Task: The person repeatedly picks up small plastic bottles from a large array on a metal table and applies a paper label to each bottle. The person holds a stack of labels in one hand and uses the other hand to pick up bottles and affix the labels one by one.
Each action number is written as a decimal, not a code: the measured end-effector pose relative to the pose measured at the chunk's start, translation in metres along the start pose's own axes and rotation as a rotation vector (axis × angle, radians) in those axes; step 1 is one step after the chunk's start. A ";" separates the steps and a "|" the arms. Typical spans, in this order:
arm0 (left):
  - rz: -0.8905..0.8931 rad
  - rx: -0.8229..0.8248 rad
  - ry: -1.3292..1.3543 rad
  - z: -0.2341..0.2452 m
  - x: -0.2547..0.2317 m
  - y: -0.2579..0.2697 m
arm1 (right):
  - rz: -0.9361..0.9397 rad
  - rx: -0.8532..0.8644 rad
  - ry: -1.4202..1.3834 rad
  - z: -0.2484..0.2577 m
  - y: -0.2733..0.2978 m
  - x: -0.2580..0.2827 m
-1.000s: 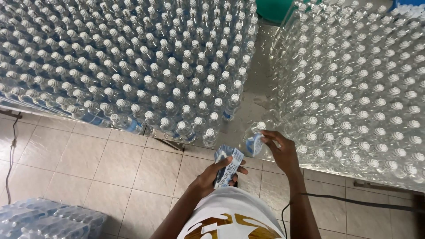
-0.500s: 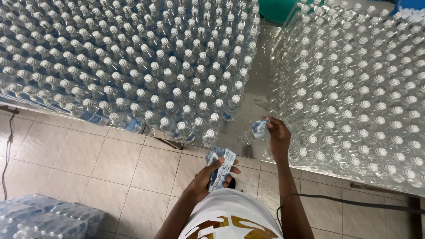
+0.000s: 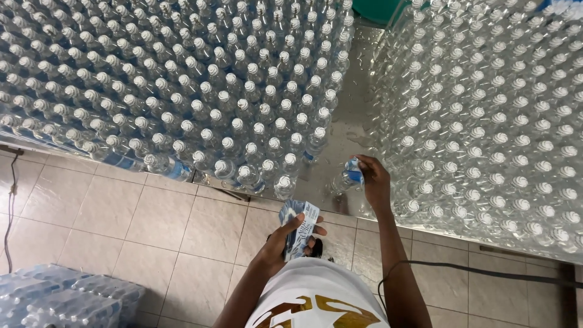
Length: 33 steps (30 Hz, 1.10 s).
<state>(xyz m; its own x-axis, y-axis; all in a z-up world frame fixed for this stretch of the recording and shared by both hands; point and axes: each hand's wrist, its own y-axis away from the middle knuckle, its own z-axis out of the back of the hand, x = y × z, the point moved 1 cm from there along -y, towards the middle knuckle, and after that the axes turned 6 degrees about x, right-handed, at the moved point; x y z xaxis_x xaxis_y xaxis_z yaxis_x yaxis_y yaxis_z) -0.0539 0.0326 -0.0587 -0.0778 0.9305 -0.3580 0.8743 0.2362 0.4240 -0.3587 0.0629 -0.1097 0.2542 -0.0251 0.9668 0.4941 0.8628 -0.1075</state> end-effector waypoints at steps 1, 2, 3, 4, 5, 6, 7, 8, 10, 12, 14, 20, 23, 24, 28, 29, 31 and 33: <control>-0.003 0.000 -0.003 -0.001 -0.001 0.000 | 0.004 0.000 -0.002 0.003 0.003 -0.004; 0.001 0.003 0.013 -0.002 -0.001 0.001 | 0.014 -0.009 -0.016 0.006 0.007 -0.008; 0.005 0.006 0.029 -0.002 -0.001 0.002 | 0.023 -0.018 -0.029 0.008 0.011 -0.012; 0.003 0.004 0.029 -0.002 -0.002 0.003 | 0.024 -0.016 -0.030 0.008 0.017 -0.010; 0.002 -0.001 0.038 -0.001 -0.003 0.003 | 0.032 0.012 -0.080 0.007 0.023 -0.008; 0.003 -0.007 0.049 -0.001 -0.002 0.004 | 0.037 0.040 -0.129 0.006 0.030 -0.006; 0.003 -0.009 0.052 0.002 -0.002 0.003 | 0.034 0.042 -0.129 0.005 0.035 -0.012; 0.001 -0.012 0.029 0.004 -0.002 0.001 | 0.039 0.095 -0.182 0.002 0.038 -0.018; -0.003 -0.018 0.006 0.006 -0.002 0.000 | 0.043 0.150 -0.239 -0.005 0.043 -0.029; -0.004 0.002 0.018 0.004 -0.003 -0.001 | -0.026 0.045 -0.063 -0.013 0.044 -0.041; -0.003 -0.010 0.000 -0.002 -0.006 0.000 | -0.121 -0.041 0.028 -0.029 0.041 -0.029; -0.018 -0.026 -0.050 0.001 -0.005 0.002 | -0.193 -0.192 0.095 -0.050 0.045 -0.044; -0.037 -0.047 -0.045 0.006 -0.004 0.008 | -0.111 -0.211 0.125 -0.053 0.047 -0.041; -0.045 -0.044 -0.032 0.007 -0.004 0.009 | -0.026 -0.232 0.171 -0.053 0.045 -0.039; -0.075 -0.039 0.006 0.015 -0.002 0.012 | 0.007 -0.333 0.231 -0.064 0.044 -0.052; -0.069 -0.043 -0.009 0.016 -0.001 0.013 | -0.047 -0.344 0.216 -0.066 0.047 -0.050; -0.082 -0.049 -0.023 0.017 -0.003 0.015 | -0.088 -0.341 0.198 -0.071 0.048 -0.048; -0.061 -0.066 -0.031 0.016 -0.002 0.018 | -0.127 -0.351 0.158 -0.071 0.051 -0.049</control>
